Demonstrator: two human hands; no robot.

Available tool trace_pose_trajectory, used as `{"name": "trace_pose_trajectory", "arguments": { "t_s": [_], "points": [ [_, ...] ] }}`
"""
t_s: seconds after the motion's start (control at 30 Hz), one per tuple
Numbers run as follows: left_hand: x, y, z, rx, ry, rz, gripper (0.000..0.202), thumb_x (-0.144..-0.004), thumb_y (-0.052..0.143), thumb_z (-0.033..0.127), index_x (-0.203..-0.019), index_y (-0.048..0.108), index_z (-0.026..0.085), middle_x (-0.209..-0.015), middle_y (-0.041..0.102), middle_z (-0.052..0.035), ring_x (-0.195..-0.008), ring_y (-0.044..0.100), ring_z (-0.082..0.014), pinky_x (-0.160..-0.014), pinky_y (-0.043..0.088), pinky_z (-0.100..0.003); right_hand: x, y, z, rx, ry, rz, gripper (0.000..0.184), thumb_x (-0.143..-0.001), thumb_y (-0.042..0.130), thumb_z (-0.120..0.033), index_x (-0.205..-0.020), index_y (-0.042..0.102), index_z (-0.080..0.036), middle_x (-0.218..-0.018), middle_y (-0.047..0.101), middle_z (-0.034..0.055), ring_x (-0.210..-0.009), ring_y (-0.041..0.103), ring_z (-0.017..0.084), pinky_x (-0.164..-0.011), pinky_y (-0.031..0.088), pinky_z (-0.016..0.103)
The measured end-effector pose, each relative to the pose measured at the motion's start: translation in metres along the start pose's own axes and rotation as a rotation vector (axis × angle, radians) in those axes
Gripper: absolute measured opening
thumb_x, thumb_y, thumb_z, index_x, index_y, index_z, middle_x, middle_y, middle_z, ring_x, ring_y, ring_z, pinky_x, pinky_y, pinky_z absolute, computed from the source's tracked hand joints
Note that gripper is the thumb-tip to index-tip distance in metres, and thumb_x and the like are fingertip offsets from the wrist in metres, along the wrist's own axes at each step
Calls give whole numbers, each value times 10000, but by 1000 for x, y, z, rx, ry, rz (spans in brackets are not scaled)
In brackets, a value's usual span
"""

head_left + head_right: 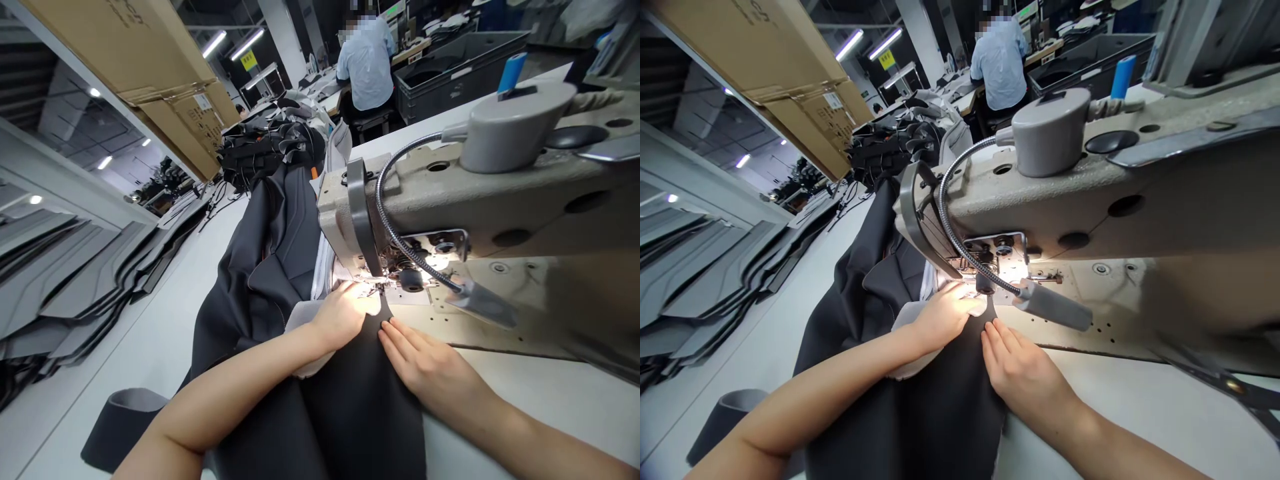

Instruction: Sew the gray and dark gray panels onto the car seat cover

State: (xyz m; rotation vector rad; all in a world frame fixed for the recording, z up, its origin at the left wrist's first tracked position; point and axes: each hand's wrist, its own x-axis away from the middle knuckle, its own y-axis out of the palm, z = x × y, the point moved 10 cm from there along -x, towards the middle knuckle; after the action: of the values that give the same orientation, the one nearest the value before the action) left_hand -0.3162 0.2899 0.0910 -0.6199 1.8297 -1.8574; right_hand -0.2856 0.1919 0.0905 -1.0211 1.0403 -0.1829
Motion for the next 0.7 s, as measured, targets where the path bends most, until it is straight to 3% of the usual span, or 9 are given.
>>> {"name": "trace_pose_trajectory", "arguments": {
  "t_s": [0.13,0.3,0.43,0.7],
  "points": [
    [1,-3,3,117,7,-13,303,-810,417,20,-920,661,162,-1056,633,-37,-1067,504,-198,-995,385,-336,-5,3,5,-7,26,-14,361,-736,428,-22,-1002,672,-40,-1074,663,163,-997,612,259,-801,491,345],
    [0,0,3,80,-23,-6,229,-829,438,53,-858,644,151,-998,603,-64,-988,502,-213,-908,421,-331,-7,1,11,-39,39,-4,361,-742,421,-12,-996,674,-50,-1077,666,148,-1000,608,253,-827,472,355],
    [-2,1,2,60,-20,16,222,-847,445,60,-876,641,159,-1003,589,-59,-999,487,-204,-922,402,-318,-7,2,16,-59,38,-18,364,-745,416,-9,-995,677,-54,-1081,666,140,-1003,605,247,-845,463,357],
    [-8,8,9,40,-19,-61,208,-900,422,123,-854,623,154,-929,601,-48,-970,499,-206,-921,401,-347,-9,4,20,-47,24,-11,344,-773,419,-24,-991,680,-78,-1062,676,121,-993,607,228,-843,459,334]
  ]
}}
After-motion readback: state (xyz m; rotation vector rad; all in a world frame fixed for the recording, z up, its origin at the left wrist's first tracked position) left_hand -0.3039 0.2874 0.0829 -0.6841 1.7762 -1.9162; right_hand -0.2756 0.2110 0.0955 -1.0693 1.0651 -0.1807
